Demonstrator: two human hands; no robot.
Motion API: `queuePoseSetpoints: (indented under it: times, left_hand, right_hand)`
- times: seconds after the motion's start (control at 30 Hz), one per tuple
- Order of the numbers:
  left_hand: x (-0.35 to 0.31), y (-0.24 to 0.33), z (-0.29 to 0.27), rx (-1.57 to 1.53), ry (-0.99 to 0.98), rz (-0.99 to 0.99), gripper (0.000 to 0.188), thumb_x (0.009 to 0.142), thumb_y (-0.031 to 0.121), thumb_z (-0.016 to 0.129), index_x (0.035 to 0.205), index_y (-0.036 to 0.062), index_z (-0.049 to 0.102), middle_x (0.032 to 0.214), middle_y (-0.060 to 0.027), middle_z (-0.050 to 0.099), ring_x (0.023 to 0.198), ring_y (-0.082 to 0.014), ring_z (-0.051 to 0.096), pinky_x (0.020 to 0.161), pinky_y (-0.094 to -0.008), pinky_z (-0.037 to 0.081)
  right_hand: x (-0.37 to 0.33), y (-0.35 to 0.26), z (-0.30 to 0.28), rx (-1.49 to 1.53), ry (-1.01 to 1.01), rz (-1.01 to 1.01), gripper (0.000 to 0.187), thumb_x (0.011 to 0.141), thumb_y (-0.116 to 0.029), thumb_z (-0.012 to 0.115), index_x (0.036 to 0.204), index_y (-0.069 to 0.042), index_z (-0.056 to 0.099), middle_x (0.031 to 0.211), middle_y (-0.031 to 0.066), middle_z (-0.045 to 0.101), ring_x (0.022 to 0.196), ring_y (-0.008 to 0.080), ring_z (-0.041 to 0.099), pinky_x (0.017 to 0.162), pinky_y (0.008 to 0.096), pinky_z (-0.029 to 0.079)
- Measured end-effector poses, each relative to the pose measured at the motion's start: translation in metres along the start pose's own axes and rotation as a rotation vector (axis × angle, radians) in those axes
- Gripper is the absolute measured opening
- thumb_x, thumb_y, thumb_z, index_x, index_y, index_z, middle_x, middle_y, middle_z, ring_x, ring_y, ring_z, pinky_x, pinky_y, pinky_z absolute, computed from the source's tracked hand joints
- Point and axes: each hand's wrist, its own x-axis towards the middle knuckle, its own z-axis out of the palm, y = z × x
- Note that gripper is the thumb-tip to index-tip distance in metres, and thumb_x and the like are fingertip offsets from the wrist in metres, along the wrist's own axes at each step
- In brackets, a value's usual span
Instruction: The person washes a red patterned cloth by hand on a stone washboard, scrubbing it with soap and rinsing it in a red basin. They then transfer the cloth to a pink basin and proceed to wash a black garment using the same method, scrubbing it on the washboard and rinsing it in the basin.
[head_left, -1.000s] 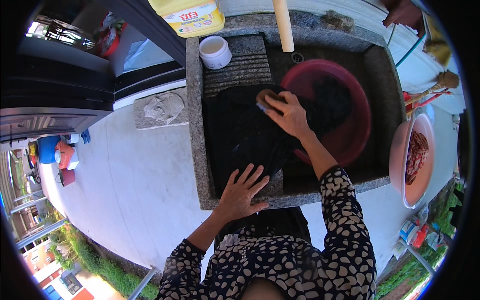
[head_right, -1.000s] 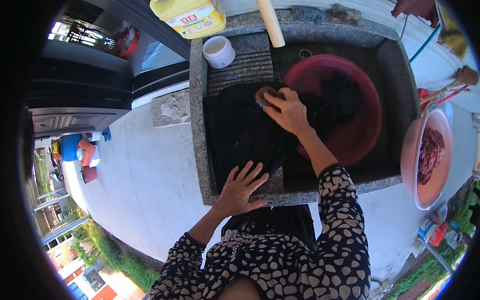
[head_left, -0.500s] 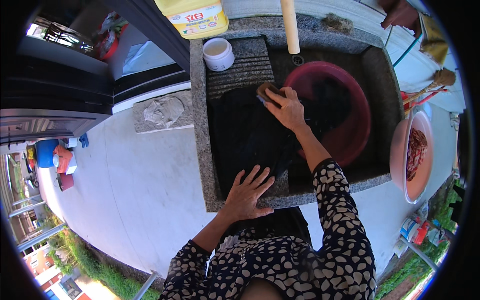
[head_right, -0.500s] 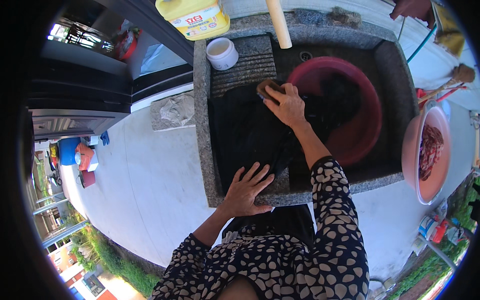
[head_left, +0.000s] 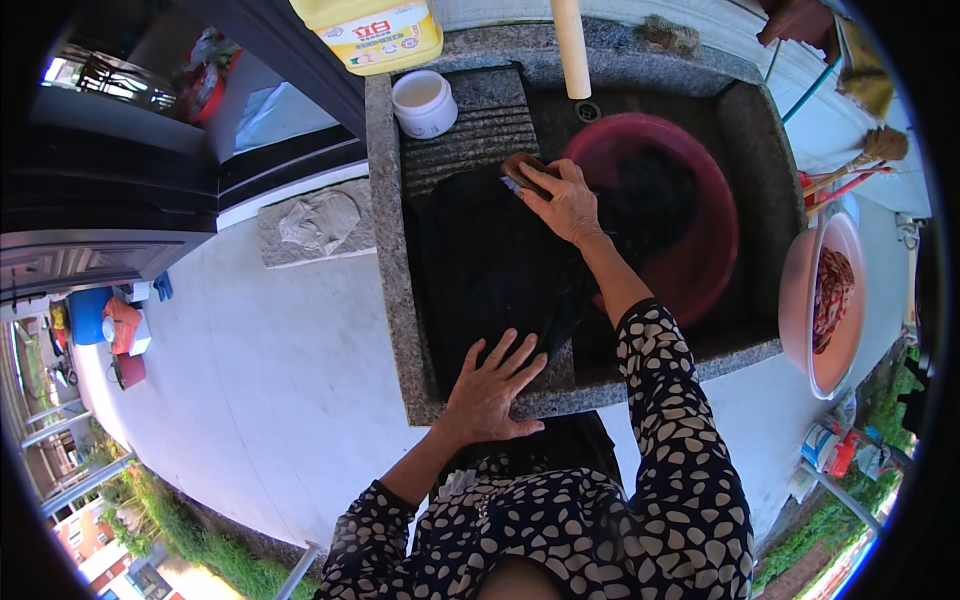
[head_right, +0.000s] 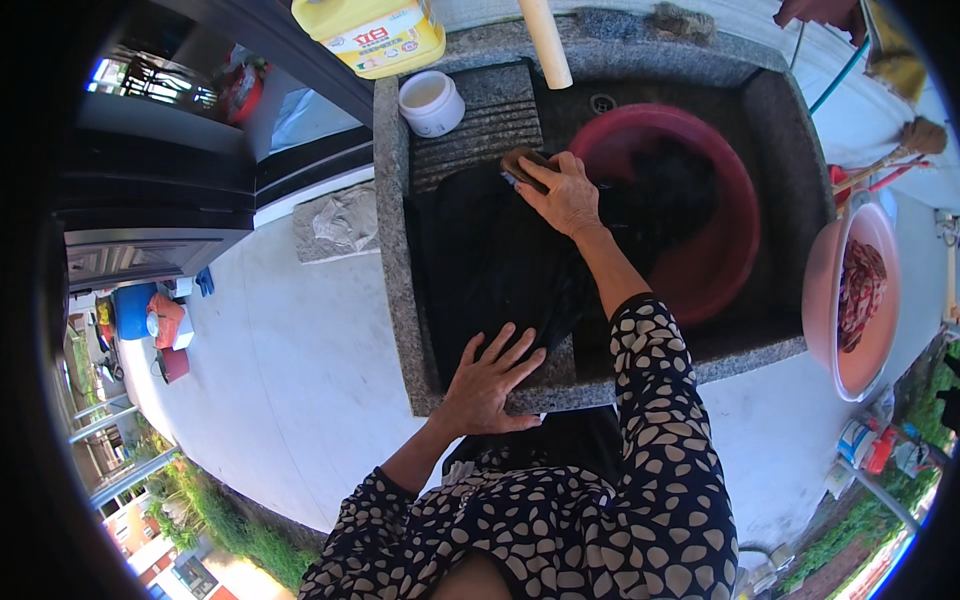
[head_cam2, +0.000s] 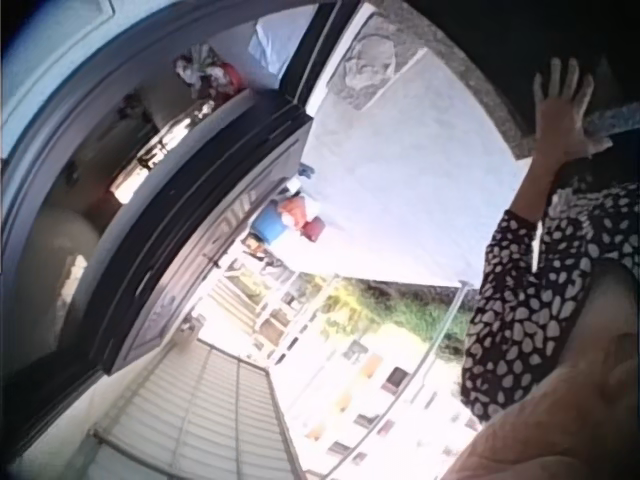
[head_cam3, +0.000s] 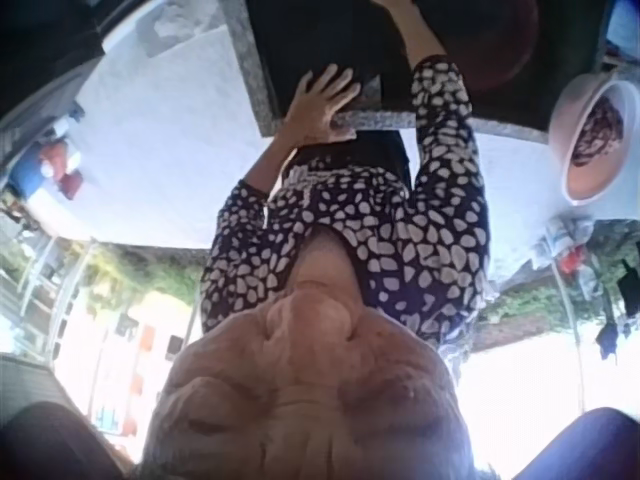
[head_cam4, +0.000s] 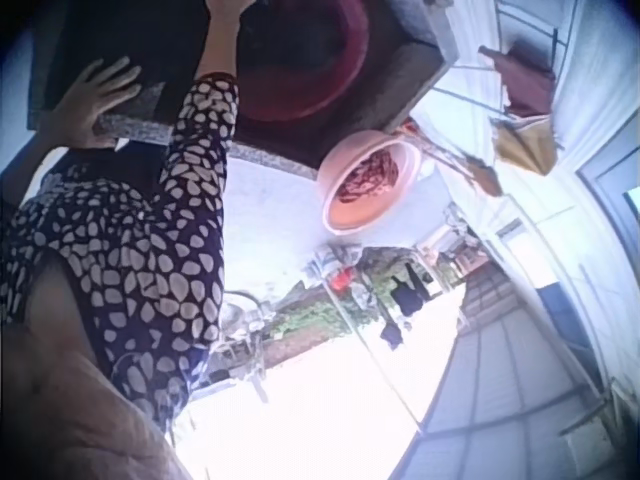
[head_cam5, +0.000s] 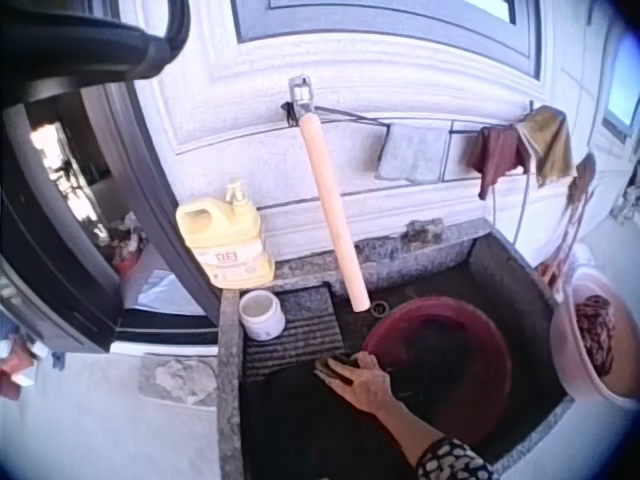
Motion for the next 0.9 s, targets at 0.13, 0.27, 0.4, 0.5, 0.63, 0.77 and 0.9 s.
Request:
queuePoseSetpoints:
  times: [0.13, 0.27, 0.4, 0.5, 0.63, 0.77, 0.9]
  left_hand:
    - [-0.006, -0.005, 0.002, 0.002, 0.004, -0.012, 0.094, 0.072, 0.071, 0.061, 0.146, 0.0163, 0.039, 0.156, -0.0083, 0.026, 0.146, -0.0292, 0.015, 0.115, -0.0566, 0.011]
    - [-0.005, -0.005, 0.001, 0.000, -0.156, -0.040, 0.095, 0.072, 0.073, 0.059, 0.145, 0.0153, 0.040, 0.157, -0.0090, 0.025, 0.146, -0.0302, 0.016, 0.115, -0.0564, 0.010]
    - [-0.005, -0.004, 0.005, -0.053, 0.006, 0.023, 0.095, 0.072, 0.074, 0.058, 0.145, 0.0148, 0.041, 0.156, -0.0092, 0.026, 0.146, -0.0301, 0.016, 0.115, -0.0560, 0.009]
    - [-0.001, -0.004, 0.005, -0.047, 0.012, 0.035, 0.095, 0.072, 0.074, 0.058, 0.144, 0.0148, 0.042, 0.156, -0.0094, 0.026, 0.146, -0.0301, 0.016, 0.115, -0.0560, 0.009]
    - [-0.006, -0.008, 0.006, -0.046, 0.020, 0.025, 0.095, 0.072, 0.075, 0.057, 0.144, 0.0151, 0.042, 0.156, -0.0092, 0.026, 0.146, -0.0300, 0.016, 0.115, -0.0559, 0.009]
    - [-0.004, -0.005, -0.005, -0.030, -0.251, -0.056, 0.095, 0.072, 0.076, 0.057, 0.144, 0.0153, 0.042, 0.157, -0.0085, 0.025, 0.146, -0.0298, 0.015, 0.115, -0.0556, 0.009]
    - [-0.003, -0.007, 0.007, -0.080, 0.033, 0.047, 0.094, 0.072, 0.073, 0.059, 0.145, 0.0154, 0.041, 0.156, -0.0108, 0.026, 0.146, -0.0309, 0.017, 0.116, -0.0558, 0.008]
  right_hand:
    - [-0.050, -0.040, -0.028, 0.139, -0.175, -0.243, 0.039, 0.073, -0.031, 0.077, 0.111, -0.024, 0.070, 0.105, 0.0105, 0.055, 0.095, 0.0281, 0.058, 0.074, 0.0385, 0.053]
    - [-0.108, -0.072, -0.057, 0.135, -0.322, -0.440, 0.051, 0.069, -0.032, 0.080, 0.118, -0.024, 0.067, 0.108, 0.0113, 0.052, 0.093, 0.0266, 0.057, 0.073, 0.0379, 0.053]
    - [-0.045, -0.028, -0.024, 0.012, -0.054, -0.302, 0.048, 0.072, -0.025, 0.078, 0.119, -0.020, 0.067, 0.106, 0.0123, 0.054, 0.092, 0.0290, 0.058, 0.073, 0.0380, 0.053]
    - [-0.007, 0.012, 0.004, -0.025, 0.051, 0.110, 0.039, 0.079, -0.029, 0.074, 0.117, -0.023, 0.068, 0.103, 0.0094, 0.055, 0.095, 0.0283, 0.057, 0.073, 0.0392, 0.053]
    - [-0.040, -0.040, -0.016, 0.036, -0.012, -0.135, 0.044, 0.073, -0.029, 0.078, 0.116, -0.021, 0.069, 0.107, 0.0112, 0.055, 0.096, 0.0293, 0.058, 0.074, 0.0396, 0.053]
    - [-0.100, -0.087, -0.044, 0.072, -0.302, -0.480, 0.051, 0.067, -0.031, 0.080, 0.116, -0.023, 0.067, 0.107, 0.0131, 0.053, 0.094, 0.0291, 0.058, 0.074, 0.0380, 0.053]
    - [-0.043, -0.036, -0.017, -0.053, -0.074, -0.256, 0.048, 0.072, -0.027, 0.078, 0.118, -0.022, 0.067, 0.105, 0.0104, 0.053, 0.093, 0.0282, 0.058, 0.073, 0.0389, 0.053]
